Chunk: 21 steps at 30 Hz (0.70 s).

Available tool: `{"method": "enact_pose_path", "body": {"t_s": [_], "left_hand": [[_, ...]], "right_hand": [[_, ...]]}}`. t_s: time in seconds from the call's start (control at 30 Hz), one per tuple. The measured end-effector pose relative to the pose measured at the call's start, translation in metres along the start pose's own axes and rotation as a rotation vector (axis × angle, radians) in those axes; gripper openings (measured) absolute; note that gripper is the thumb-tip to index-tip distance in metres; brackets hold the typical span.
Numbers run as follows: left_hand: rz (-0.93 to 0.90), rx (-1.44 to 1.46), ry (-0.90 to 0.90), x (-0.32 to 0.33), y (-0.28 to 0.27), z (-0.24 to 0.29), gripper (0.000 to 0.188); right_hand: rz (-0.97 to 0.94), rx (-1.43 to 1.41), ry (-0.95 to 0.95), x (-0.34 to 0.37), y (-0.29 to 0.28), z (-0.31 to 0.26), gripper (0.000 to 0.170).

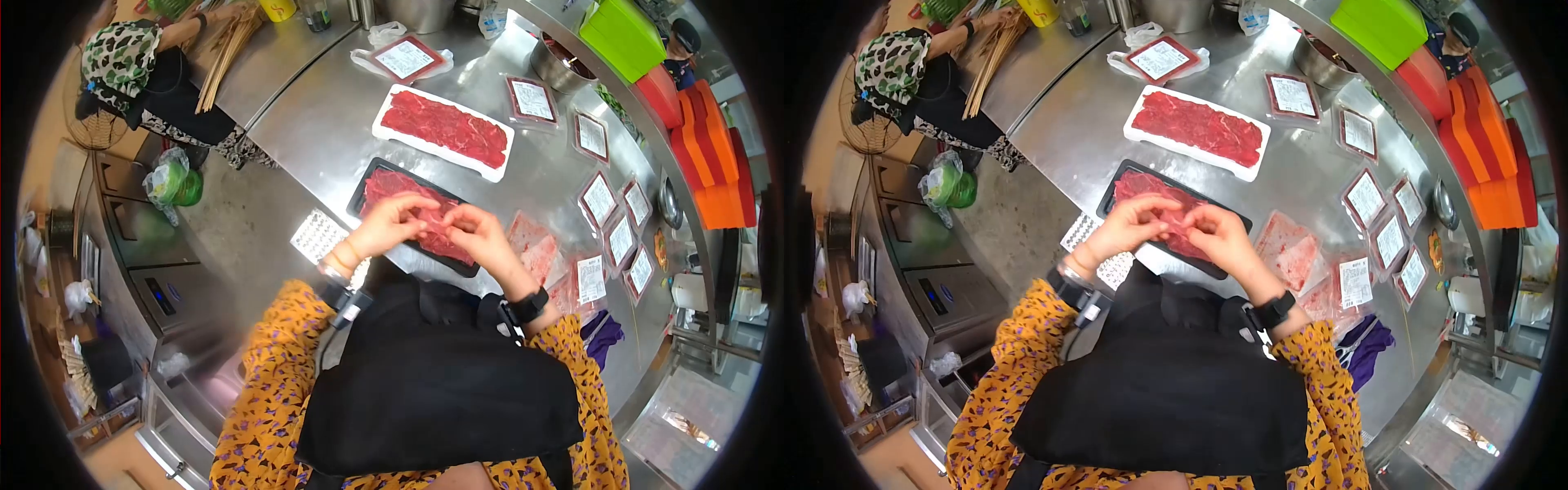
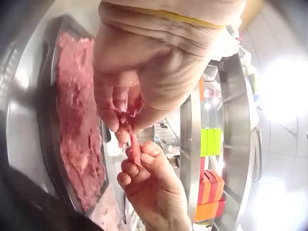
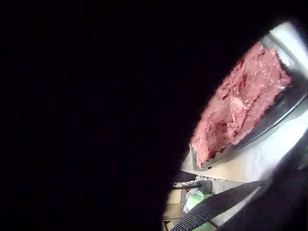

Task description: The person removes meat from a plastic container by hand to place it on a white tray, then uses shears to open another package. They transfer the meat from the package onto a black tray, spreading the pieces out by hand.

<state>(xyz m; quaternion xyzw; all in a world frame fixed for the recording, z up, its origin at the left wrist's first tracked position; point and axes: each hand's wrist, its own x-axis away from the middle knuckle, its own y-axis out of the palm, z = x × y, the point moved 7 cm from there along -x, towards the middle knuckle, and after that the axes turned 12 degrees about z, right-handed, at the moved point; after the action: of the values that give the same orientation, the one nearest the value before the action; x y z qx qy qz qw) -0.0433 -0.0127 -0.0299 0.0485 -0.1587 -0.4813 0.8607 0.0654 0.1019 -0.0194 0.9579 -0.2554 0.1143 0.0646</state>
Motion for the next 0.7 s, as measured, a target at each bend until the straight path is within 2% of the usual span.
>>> {"method": "enact_pose_path", "body": {"t_s": [0.07, 0.17, 0.33, 0.37, 0.4, 0.47, 0.6, 0.7], "left_hand": [[-0.047, -0.147, 0.065, 0.001, -0.022, 0.016, 0.041], [-0.024, -0.406, 0.027, 0.006, -0.048, 0.035, 0.044], [-0.063, -0.571, 0.189, 0.002, -0.071, 0.034, 0.052], [-0.075, -0.613, 0.224, 0.002, -0.076, 0.035, 0.054], [-0.082, -0.655, 0.265, 0.001, -0.08, 0.037, 0.055], [-0.088, -0.711, 0.223, 0.0, -0.088, 0.037, 0.053], [-0.087, -0.95, 0.248, -0.007, -0.095, 0.044, 0.051], [-0.081, -1.029, 0.364, -0.011, -0.102, 0.037, 0.049]], "right_hand": [[-0.025, 0.025, -0.036, -0.014, 0.017, 0.004, 0.013], [-0.005, 0.027, -0.013, -0.028, 0.041, 0.014, 0.014], [0.085, 0.175, -0.004, -0.038, 0.065, 0.028, 0.014], [0.13, 0.205, -0.049, -0.04, 0.068, 0.032, 0.015], [0.15, 0.282, -0.101, -0.042, 0.073, 0.029, 0.015], [0.191, 0.435, -0.201, -0.044, 0.082, 0.024, 0.017], [0.27, 0.654, -0.27, -0.049, 0.094, 0.011, 0.013], [0.282, 0.751, -0.264, -0.053, 0.102, 0.012, 0.011]]}}
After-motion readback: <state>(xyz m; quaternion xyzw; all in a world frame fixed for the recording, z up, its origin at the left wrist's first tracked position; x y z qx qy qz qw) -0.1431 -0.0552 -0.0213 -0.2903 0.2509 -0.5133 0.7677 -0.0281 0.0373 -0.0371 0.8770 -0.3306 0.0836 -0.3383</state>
